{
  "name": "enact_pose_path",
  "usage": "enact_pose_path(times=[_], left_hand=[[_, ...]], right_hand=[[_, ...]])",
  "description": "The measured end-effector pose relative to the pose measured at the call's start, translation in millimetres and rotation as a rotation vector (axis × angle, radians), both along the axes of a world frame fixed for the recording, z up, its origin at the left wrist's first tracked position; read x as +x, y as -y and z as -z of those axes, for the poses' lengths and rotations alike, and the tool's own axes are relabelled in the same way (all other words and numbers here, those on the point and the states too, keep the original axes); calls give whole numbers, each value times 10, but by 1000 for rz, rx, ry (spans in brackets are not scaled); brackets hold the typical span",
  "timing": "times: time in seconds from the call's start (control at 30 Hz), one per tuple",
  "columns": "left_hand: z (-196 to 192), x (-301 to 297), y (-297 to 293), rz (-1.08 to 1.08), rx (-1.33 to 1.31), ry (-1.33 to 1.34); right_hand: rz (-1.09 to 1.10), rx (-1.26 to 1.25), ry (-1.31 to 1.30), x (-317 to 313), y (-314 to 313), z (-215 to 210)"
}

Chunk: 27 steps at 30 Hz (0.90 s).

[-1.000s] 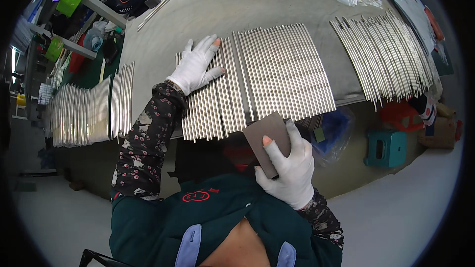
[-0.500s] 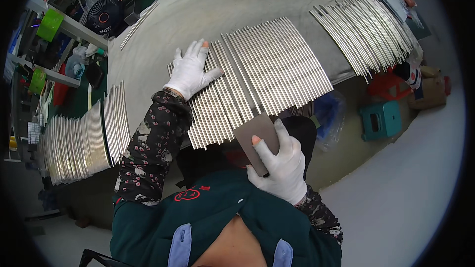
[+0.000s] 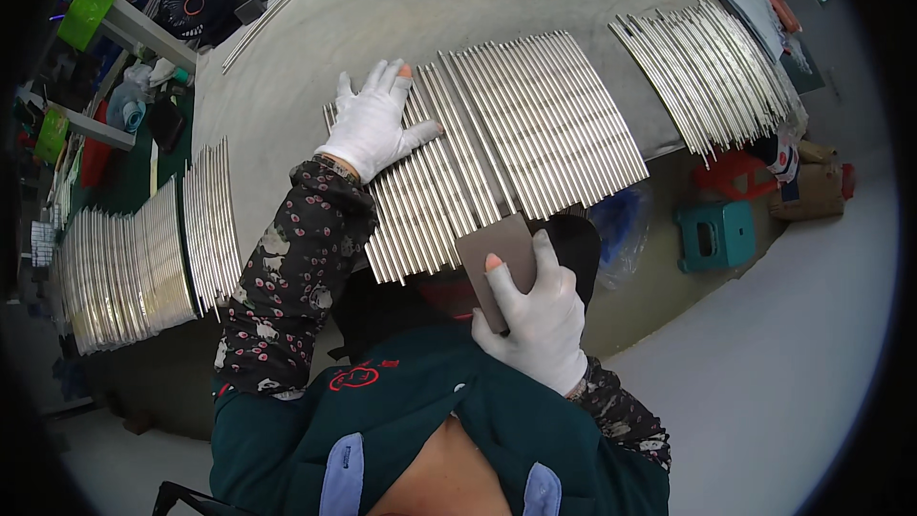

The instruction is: Sanding and organizing thin metal rods at a workbench.

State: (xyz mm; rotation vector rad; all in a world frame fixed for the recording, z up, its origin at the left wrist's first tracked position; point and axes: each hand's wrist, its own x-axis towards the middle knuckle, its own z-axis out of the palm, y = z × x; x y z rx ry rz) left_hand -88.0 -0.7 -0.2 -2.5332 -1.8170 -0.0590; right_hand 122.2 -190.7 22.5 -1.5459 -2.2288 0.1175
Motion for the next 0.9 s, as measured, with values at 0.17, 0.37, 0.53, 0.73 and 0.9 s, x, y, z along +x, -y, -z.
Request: enact_pose_path(times=[0.17, 0.37, 0.53, 0.73, 0.9], left_hand=[[18, 69, -66, 19, 5, -10], [18, 54, -36, 5, -12, -25], [25, 16, -54, 0, -38, -20], [9, 45, -66, 10, -27, 1], [51, 13, -49, 5, -5, -7]], right_hand=[[40, 97, 14, -142, -296, 27], [1, 27, 54, -67, -172, -40], [-29, -9, 34, -1, -70, -13], [24, 93, 8, -159, -359, 39], [-73, -78, -10, 203, 56, -36]])
